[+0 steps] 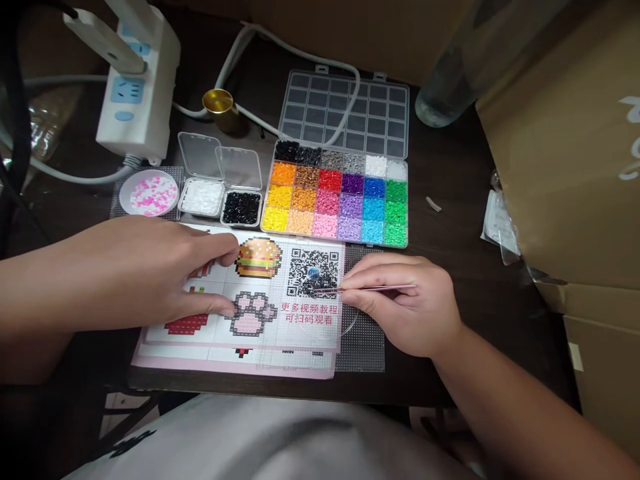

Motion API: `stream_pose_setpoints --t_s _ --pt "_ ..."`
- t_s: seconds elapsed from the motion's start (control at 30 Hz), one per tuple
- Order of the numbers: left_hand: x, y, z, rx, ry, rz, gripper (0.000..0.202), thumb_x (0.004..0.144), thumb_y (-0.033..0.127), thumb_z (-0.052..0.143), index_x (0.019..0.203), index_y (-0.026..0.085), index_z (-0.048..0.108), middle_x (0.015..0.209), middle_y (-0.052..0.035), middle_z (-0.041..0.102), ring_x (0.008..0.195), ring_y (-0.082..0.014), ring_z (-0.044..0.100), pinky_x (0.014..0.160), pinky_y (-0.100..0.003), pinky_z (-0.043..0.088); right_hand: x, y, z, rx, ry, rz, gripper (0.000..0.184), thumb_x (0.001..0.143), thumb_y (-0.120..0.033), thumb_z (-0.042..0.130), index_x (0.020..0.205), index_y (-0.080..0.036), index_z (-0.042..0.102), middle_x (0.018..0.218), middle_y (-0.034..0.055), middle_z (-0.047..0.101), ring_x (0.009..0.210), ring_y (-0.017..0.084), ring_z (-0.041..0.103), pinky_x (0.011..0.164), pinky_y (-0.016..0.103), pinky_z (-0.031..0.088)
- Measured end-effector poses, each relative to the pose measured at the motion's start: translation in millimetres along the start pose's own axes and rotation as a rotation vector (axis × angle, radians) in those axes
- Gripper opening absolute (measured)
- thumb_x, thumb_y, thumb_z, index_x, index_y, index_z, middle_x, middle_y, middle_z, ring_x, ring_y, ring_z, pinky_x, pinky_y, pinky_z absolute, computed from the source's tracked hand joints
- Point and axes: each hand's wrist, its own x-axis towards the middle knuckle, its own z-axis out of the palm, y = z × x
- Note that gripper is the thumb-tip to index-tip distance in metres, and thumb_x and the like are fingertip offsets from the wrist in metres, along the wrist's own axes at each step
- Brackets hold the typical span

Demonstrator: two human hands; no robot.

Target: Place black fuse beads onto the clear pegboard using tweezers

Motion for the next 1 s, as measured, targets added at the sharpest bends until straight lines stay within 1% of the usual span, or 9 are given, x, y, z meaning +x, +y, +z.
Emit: stream_pose_setpoints --t_s 0.2,0.37,0.5,0.73,0.87,1.0 --pt "-1.7 -1.3 1.5 0.008 0.012 0.009 0.070 0.077 0.079 0.061 0.125 0.029 0.072 0.078 -0.0089 0.072 0.069 -0.0318 0.066 0.063 -0.044 0.052 -1.5 0.8 -1.5 0.013 -0.004 0.001 0.028 0.080 0.000 0.085 0.091 -0.025 0.088 0.083 0.0007 0.084 0.068 0.016 0.079 0.061 0.023 0.066" --pt "-2.4 -2.9 1.8 0.034 0.009 0.025 0.070 0.081 0.078 0.058 0.126 0.027 0.071 0.078 -0.0089 0.072 0.071 -0.0301 0.066 0.063 -0.041 0.050 -0.6 0.3 -1.8 0.018 -0.023 -0.011 0.026 0.081 -0.002 0.085 0.092 -0.026 0.088 0.083 0.0007 0.084 0.068 0.016 0.079 0.060 0.023 0.066" --pt "-1.6 -1.9 2.9 0.026 0.010 0.007 0.073 0.076 0.080 0.062 0.127 0.028 0.071 0.078 -0.0096 0.073 0.070 -0.0307 0.067 0.063 -0.041 0.051 0.5 -0.4 -1.4 0.014 -0.042 -0.006 0.025 0.081 -0.003 0.085 0.090 -0.026 0.088 0.082 0.0002 0.084 0.067 0.015 0.078 0.060 0.023 0.065" --pt "-2.6 -3.2 4.5 -0.029 0.028 -0.006 0.074 0.073 0.080 0.064 0.127 0.029 0.073 0.077 -0.0107 0.074 0.069 -0.0310 0.066 0.068 -0.047 0.055 -0.1 -1.2 -0.3 0.008 -0.021 0.010 0.025 0.081 -0.003 0.085 0.089 -0.027 0.088 0.082 0.0001 0.084 0.068 0.016 0.079 0.060 0.023 0.066" --pt "-1.5 -3.4 5.4 -0.018 0.029 0.009 0.075 0.074 0.080 0.062 0.129 0.031 0.072 0.081 -0.0119 0.076 0.070 -0.0323 0.067 0.065 -0.045 0.052 -0.3 -0.8 0.5 -0.009 -0.004 0.007 0.026 0.081 -0.003 0.085 0.089 -0.027 0.087 0.082 -0.0002 0.084 0.069 0.015 0.079 0.061 0.023 0.066" --pt "1.6 -2.8 4.5 -0.018 -0.010 -0.018 0.078 0.071 0.085 0.061 0.128 0.033 0.072 0.082 -0.0120 0.077 0.071 -0.0317 0.067 0.065 -0.043 0.050 -1.0 -0.7 -0.2 -0.023 -0.008 -0.005 0.026 0.082 -0.003 0.085 0.090 -0.028 0.087 0.083 -0.0005 0.084 0.069 0.015 0.079 0.061 0.023 0.066"
